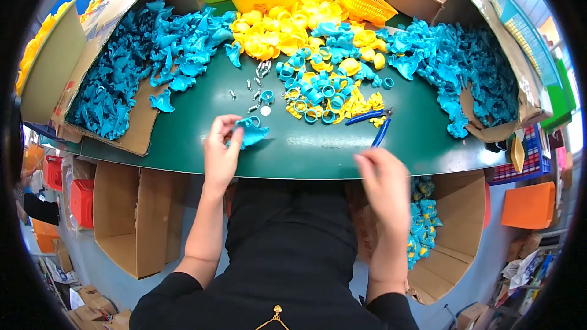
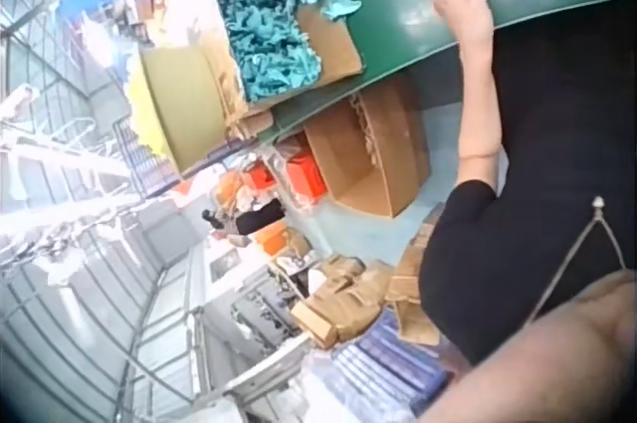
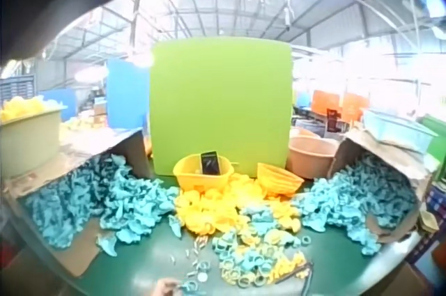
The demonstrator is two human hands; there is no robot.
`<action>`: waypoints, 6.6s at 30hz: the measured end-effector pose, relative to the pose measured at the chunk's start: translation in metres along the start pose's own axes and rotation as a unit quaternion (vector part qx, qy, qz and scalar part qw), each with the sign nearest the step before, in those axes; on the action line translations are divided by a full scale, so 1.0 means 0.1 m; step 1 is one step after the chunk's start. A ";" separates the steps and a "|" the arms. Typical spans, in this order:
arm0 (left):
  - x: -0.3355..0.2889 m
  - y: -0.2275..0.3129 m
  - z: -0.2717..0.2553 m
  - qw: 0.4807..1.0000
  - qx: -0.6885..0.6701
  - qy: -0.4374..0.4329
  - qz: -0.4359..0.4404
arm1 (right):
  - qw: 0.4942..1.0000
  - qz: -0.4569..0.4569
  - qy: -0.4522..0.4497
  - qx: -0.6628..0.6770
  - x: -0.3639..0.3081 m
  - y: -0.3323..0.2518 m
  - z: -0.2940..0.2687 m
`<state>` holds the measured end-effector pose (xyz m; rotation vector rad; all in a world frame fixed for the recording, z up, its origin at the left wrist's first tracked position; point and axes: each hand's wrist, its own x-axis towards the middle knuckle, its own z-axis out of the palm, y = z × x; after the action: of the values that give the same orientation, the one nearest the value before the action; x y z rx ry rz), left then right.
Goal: Assembling small blue and yellow plastic toy components at a factory workbench.
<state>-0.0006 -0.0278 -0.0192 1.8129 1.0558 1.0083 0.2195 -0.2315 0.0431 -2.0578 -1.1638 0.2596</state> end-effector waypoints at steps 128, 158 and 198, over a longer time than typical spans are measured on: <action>-0.62 -0.12 0.26 0.914 0.238 -0.003 0.329 | 0.938 -0.229 0.105 -0.237 2.63 -0.19 1.40; -0.55 0.11 0.25 0.901 0.239 -0.095 0.350 | 0.979 -0.192 -0.001 -0.061 0.18 -0.36 1.08; -0.60 0.18 0.28 0.465 -0.703 -0.404 -0.356 | 0.892 -0.267 0.247 -0.268 2.12 1.65 -0.34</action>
<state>0.0091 -0.0950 -0.0280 0.1331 0.0173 0.0951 0.4650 -0.1296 -0.0098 -1.9538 -1.5045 -0.8923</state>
